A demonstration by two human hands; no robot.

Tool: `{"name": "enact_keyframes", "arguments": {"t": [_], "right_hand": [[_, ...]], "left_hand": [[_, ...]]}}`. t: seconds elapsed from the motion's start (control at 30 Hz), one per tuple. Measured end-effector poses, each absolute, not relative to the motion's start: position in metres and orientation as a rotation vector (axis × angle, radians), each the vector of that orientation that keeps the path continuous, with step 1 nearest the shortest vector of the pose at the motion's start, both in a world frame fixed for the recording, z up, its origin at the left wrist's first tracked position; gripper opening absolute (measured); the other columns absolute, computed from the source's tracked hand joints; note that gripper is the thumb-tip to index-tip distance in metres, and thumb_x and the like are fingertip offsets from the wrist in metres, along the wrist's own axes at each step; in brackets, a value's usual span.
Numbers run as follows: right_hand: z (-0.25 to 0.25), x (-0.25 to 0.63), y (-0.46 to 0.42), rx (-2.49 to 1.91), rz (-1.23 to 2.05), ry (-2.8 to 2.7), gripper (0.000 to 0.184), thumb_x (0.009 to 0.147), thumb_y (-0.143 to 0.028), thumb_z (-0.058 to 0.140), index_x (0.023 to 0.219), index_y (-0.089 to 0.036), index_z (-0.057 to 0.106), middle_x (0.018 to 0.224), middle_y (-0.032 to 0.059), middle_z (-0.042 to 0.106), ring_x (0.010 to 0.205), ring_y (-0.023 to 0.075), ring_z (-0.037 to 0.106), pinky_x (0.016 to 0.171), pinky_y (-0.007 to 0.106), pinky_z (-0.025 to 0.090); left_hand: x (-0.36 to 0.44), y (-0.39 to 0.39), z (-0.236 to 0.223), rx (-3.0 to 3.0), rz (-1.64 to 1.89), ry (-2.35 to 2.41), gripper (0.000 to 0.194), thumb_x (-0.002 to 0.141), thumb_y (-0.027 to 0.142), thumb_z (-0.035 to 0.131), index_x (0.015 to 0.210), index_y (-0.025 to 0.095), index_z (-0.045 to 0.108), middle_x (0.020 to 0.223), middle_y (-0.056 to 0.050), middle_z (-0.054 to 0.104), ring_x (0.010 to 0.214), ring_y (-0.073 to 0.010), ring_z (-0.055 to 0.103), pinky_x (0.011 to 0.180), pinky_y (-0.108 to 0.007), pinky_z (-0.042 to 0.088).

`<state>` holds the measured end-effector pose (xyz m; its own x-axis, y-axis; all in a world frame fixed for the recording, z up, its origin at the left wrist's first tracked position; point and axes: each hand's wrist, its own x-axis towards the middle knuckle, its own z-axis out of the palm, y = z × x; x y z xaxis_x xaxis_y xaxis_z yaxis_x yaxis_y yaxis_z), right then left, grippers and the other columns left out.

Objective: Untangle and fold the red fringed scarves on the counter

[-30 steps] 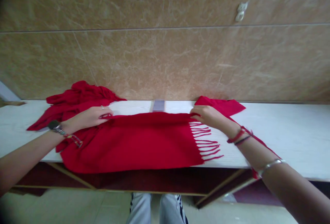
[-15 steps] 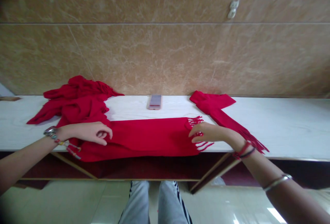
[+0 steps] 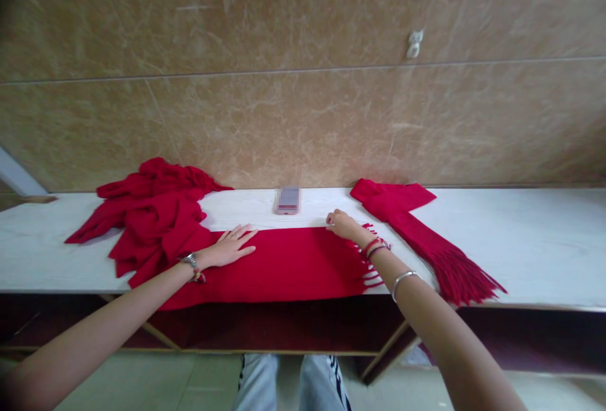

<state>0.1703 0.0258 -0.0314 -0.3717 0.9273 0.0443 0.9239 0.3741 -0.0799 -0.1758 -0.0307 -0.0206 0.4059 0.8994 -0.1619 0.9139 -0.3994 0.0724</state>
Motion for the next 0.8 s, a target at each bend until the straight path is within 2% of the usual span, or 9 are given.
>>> {"name": "enact_keyframes", "arguments": {"t": [0.1, 0.23, 0.43, 0.57, 0.7, 0.8], "right_hand": [[-0.029, 0.169, 0.037, -1.739, 0.095, -2.554, 0.021, 0.080, -0.018, 0.051, 0.096, -0.011, 0.063, 0.089, 0.0100, 0.067, 0.078, 0.0162, 0.061, 0.066, 0.022, 0.043], [-0.025, 0.165, 0.048, -1.724, 0.094, -2.590, 0.015, 0.077, -0.013, 0.052, 0.084, -0.013, 0.066, 0.087, 0.0073, 0.068, 0.077, 0.0143, 0.060, 0.065, 0.020, 0.041], [-0.024, 0.156, 0.061, -1.814, -0.043, -2.438, 0.024, 0.083, -0.009, 0.038, 0.096, -0.009, 0.058, 0.093, 0.0142, 0.064, 0.083, 0.0178, 0.060, 0.066, 0.025, 0.040], [-0.021, 0.144, 0.060, -1.811, -0.106, -2.381, 0.023, 0.085, -0.012, 0.038, 0.098, -0.010, 0.057, 0.102, 0.0167, 0.060, 0.092, 0.0209, 0.057, 0.072, 0.029, 0.041], [-0.008, 0.143, 0.034, -1.564, -0.116, -2.483, 0.022, 0.086, -0.022, 0.044, 0.102, -0.015, 0.056, 0.110, 0.0120, 0.057, 0.102, 0.0196, 0.052, 0.083, 0.030, 0.041], [-0.001, 0.153, 0.001, -1.147, 0.014, -2.703, 0.020, 0.085, -0.023, 0.046, 0.099, -0.016, 0.059, 0.100, 0.0084, 0.062, 0.093, 0.0171, 0.057, 0.083, 0.029, 0.043]], "left_hand": [[-0.184, -0.015, -0.023, 2.550, -0.095, 1.637, 0.060, 0.087, 0.056, 0.025, 0.139, 0.025, 0.023, 0.147, -0.007, 0.012, 0.134, -0.0274, 0.007, 0.105, -0.045, 0.012], [-0.188, 0.002, -0.026, 2.599, -0.030, 1.656, 0.059, 0.087, 0.055, 0.027, 0.137, 0.024, 0.028, 0.147, -0.008, 0.016, 0.134, -0.0272, 0.010, 0.106, -0.044, 0.014], [-0.192, 0.024, -0.033, 2.655, 0.052, 1.639, 0.056, 0.087, 0.052, 0.031, 0.136, 0.024, 0.032, 0.145, -0.008, 0.021, 0.133, -0.0263, 0.016, 0.105, -0.044, 0.017], [-0.189, 0.028, -0.030, 2.737, 0.166, 1.625, 0.052, 0.089, 0.044, 0.035, 0.134, 0.018, 0.035, 0.142, -0.012, 0.028, 0.131, -0.0264, 0.021, 0.104, -0.044, 0.020], [-0.181, 0.004, -0.014, 2.951, 0.376, 1.450, 0.042, 0.088, 0.035, 0.040, 0.124, 0.015, 0.046, 0.127, -0.013, 0.044, 0.118, -0.0223, 0.039, 0.100, -0.036, 0.030], [-0.178, -0.023, 0.000, 3.029, 0.167, 1.249, 0.035, 0.086, 0.037, 0.044, 0.114, 0.019, 0.053, 0.112, -0.008, 0.052, 0.097, -0.0180, 0.053, 0.089, -0.030, 0.041]]}}
